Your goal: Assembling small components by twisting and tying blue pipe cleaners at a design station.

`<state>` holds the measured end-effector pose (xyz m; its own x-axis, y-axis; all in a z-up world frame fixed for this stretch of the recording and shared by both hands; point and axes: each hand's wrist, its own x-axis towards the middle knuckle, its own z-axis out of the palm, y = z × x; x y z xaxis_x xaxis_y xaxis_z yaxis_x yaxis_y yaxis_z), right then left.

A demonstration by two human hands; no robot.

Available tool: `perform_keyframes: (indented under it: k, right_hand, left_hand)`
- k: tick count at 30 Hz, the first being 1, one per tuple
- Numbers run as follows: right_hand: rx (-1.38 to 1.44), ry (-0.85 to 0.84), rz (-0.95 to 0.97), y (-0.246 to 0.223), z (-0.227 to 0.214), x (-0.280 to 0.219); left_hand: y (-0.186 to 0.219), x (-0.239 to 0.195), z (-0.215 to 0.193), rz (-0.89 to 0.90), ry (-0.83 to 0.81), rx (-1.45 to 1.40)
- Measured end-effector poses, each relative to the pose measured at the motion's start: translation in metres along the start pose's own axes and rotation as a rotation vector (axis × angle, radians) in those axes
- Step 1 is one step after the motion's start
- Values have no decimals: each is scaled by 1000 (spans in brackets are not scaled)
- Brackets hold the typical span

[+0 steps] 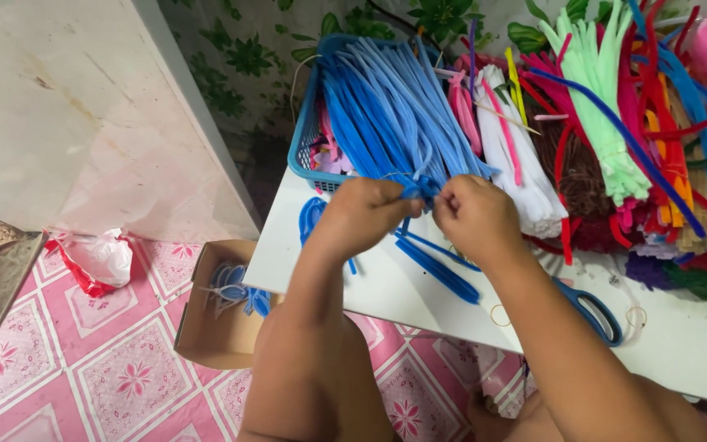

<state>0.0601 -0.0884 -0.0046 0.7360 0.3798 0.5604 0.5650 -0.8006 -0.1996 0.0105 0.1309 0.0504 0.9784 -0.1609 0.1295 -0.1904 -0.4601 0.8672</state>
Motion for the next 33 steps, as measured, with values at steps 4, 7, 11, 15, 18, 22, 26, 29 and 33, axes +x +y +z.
perform_keyframes:
  k: [4, 7, 11, 15, 18, 22, 26, 29, 33]
  right_hand:
    - [-66, -5, 25, 24, -25, -38]
    - [-201, -137, 198, 40, -51, -75]
    - [-252, -155, 194, 25, -112, -103]
    - [-176, -120, 62, -3, -184, -115]
    - [-171, -39, 98, 22, -216, -142]
    - [102, 16, 481, 112, -202, -239]
    - [368, 118, 531, 161, -173, -270]
    - [811, 142, 717, 102, -163, -221]
    - [1407, 309, 523, 5, -158, -145]
  left_hand:
    - [-9, 9, 21, 1, 0, 150]
    - [-7, 9, 24, 31, 21, 200]
    - [17, -1, 52, 480, 147, 259]
    - [55, -26, 93, 827, 10, 161]
    - [66, -39, 100, 918, -196, -63]
    - [84, -68, 111, 922, -286, -327]
    - [82, -83, 134, 904, -264, -358]
    - [79, -76, 135, 886, -195, -358]
    - [65, -64, 146, 796, -150, -358]
